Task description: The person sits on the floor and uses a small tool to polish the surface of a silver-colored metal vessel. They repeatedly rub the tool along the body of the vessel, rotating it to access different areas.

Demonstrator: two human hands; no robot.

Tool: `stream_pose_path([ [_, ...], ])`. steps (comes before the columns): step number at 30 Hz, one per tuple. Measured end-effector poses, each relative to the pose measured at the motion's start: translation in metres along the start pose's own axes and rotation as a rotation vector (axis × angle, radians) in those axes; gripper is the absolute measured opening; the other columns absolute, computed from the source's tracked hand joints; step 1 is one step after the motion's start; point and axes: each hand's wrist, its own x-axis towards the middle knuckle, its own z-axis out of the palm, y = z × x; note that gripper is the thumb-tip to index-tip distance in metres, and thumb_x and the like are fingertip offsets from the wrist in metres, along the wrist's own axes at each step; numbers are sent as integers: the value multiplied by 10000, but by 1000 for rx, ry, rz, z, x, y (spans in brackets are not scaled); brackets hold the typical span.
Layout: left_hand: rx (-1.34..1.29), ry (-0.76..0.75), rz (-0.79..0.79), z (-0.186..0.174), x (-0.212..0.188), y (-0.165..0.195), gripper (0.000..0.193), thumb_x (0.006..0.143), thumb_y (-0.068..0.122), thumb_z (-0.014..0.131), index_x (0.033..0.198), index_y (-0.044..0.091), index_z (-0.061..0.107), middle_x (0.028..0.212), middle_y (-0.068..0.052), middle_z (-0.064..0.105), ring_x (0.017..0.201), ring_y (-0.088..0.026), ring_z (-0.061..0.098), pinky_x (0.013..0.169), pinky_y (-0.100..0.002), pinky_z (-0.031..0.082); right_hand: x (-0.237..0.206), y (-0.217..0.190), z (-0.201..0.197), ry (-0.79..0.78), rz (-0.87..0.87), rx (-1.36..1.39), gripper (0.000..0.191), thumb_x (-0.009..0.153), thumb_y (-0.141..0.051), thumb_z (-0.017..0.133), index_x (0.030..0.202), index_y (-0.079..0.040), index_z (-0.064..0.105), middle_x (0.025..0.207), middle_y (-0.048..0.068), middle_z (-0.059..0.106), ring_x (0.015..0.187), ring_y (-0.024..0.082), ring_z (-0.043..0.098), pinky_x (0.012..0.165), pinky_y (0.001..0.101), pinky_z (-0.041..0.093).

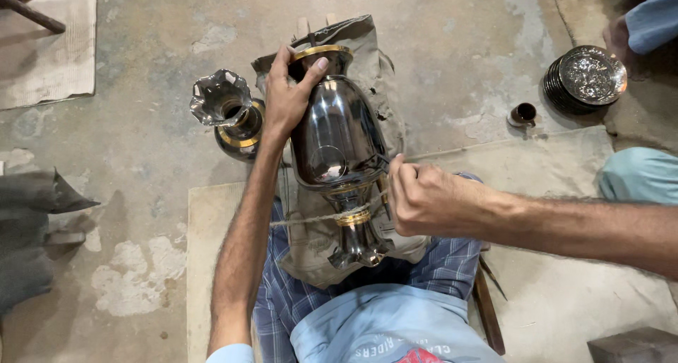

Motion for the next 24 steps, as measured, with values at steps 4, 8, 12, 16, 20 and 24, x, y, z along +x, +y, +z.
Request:
stream_pose_path([
  [4,52,-1,-47,2,1,-5,451,916,470,759,1019,67,585,930,-72,703,889,-194,678,799,-394,560,8,9,6,-157,-7,204,223,916,-19,592,760,74,722,583,61,649,480,85,558,286,216,501],
  [8,-3,-6,12,2,2,-7,444,933,480,746,1021,75,587,922,-58,693,886,-184,679,807,-388,566,22,32,5,-305,40,443,248,954,-44,542,749,17,668,577,70,593,465,115,549,304,233,515],
  [12,-11,-6,-13,3,1,-4,445,930,484,747,1003,75,590,891,-49,672,855,-171,661,780,-372,559,31,69,2,-619,204,799,326,998,36,476,784,-25,714,615,65,654,483,111,596,389,272,546],
  [16,24,28,59,3,0,-1,451,951,469,765,1006,60,585,903,-47,663,875,-163,626,788,-359,526,28,99,19,-254,361,1120,181,884,-141,687,1017,-115,807,878,96,783,536,155,727,426,300,605],
  [20,6,27,29,3,0,1,456,936,478,764,990,61,586,891,-43,656,858,-157,612,782,-352,521,15,99,46,-187,533,1231,184,850,-211,756,994,-119,823,867,97,816,618,150,776,577,307,640],
  [24,1,22,-11,3,1,1,445,927,473,761,980,64,595,884,-35,664,847,-150,631,766,-343,530,-2,83,60,-210,825,1417,198,881,-237,755,1005,-97,818,838,117,812,617,144,780,579,316,644],
])
